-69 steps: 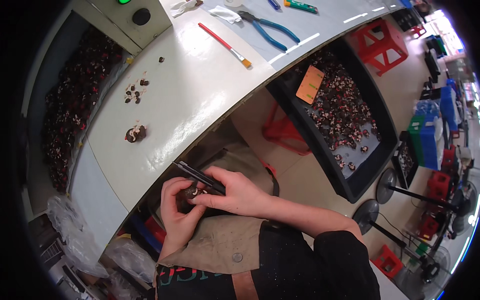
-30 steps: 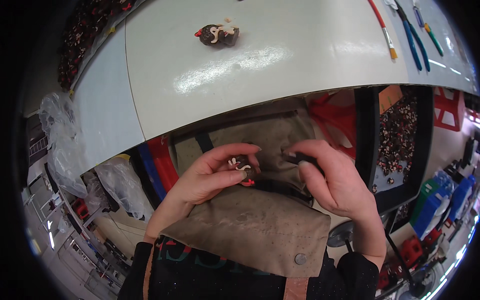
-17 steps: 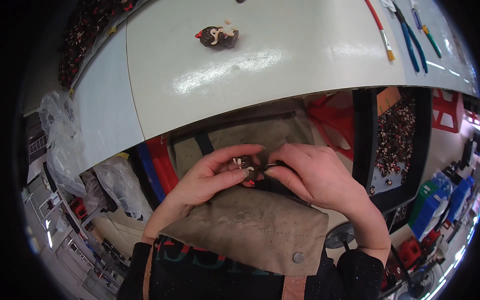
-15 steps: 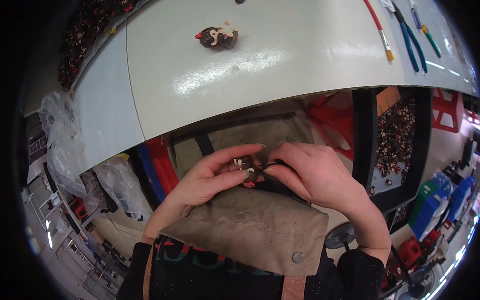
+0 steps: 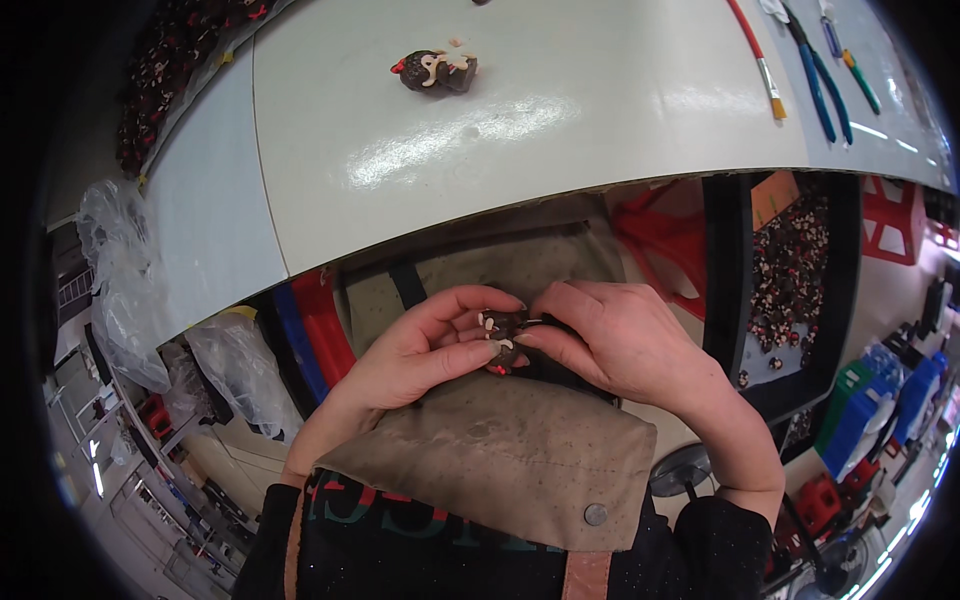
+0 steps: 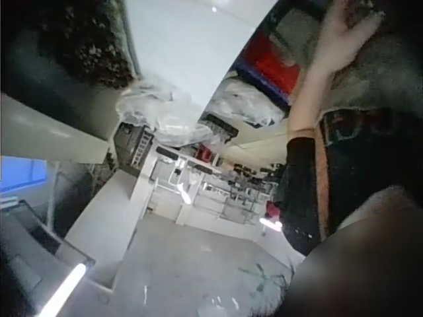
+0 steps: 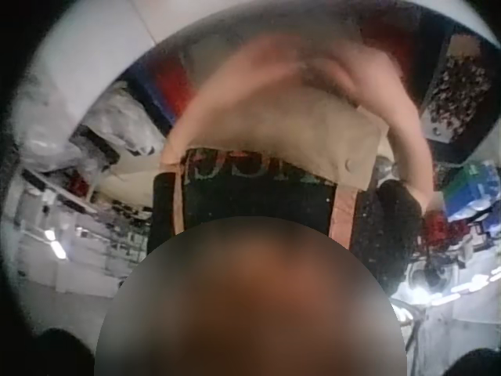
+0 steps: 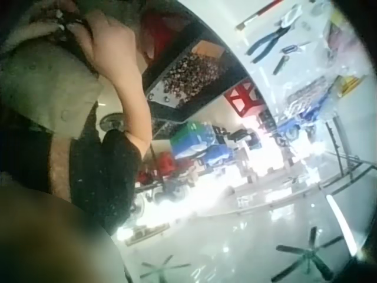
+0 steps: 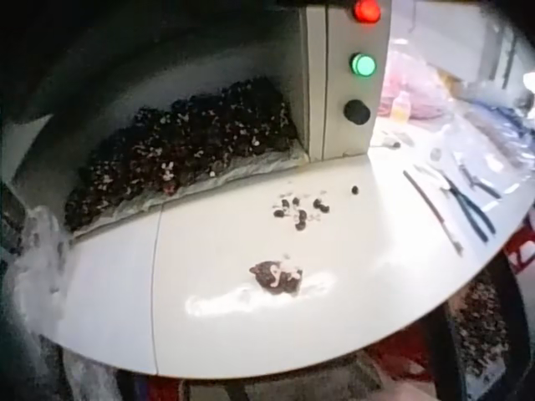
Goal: Assembling small plastic toy figurines by attaching parts and applying glue.
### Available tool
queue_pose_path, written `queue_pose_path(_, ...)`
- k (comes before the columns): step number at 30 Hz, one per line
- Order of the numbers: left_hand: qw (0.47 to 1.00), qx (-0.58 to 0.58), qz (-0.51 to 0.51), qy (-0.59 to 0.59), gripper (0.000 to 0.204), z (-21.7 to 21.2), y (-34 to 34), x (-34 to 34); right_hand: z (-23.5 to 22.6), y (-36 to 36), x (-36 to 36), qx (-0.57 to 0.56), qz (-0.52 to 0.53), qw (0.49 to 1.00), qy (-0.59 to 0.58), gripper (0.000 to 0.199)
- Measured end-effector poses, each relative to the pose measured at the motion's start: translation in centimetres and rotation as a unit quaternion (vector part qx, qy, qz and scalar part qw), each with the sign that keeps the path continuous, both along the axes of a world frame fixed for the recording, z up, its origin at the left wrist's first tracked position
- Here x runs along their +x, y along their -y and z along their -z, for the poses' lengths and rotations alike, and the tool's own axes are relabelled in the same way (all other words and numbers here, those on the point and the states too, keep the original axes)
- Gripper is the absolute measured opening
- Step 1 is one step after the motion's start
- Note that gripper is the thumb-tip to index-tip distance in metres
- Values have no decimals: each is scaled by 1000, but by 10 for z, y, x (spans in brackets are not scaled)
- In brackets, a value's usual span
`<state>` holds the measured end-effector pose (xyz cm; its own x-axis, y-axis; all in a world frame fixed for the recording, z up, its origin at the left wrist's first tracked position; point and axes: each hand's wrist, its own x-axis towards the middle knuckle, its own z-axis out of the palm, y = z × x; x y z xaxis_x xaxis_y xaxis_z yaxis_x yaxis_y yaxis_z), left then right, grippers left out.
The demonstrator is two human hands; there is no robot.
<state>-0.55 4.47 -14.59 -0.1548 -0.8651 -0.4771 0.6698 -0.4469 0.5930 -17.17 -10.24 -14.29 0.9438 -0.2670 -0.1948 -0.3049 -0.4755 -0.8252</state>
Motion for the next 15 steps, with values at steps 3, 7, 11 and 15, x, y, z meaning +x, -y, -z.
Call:
queue_pose_path(3, 1000, 1, 11, 3, 37, 0, 0, 1, -1, -2, 1, -7, 2, 1000, -2, 22)
queue_pose_path(7, 1000, 4, 10, -3, 38, -1, 0, 1, 0, -3, 1, -10, 4, 1000, -4, 23)
queue_pose_path(11, 1000, 11, 15, -2, 38, -2, 1, 1, -1, -4, 1, -37, -3, 999, -9, 24)
queue_pose_path(15, 999, 7, 34, -11, 39, 1, -2, 4, -5, -6, 3, -94, -17, 995, -3, 25)
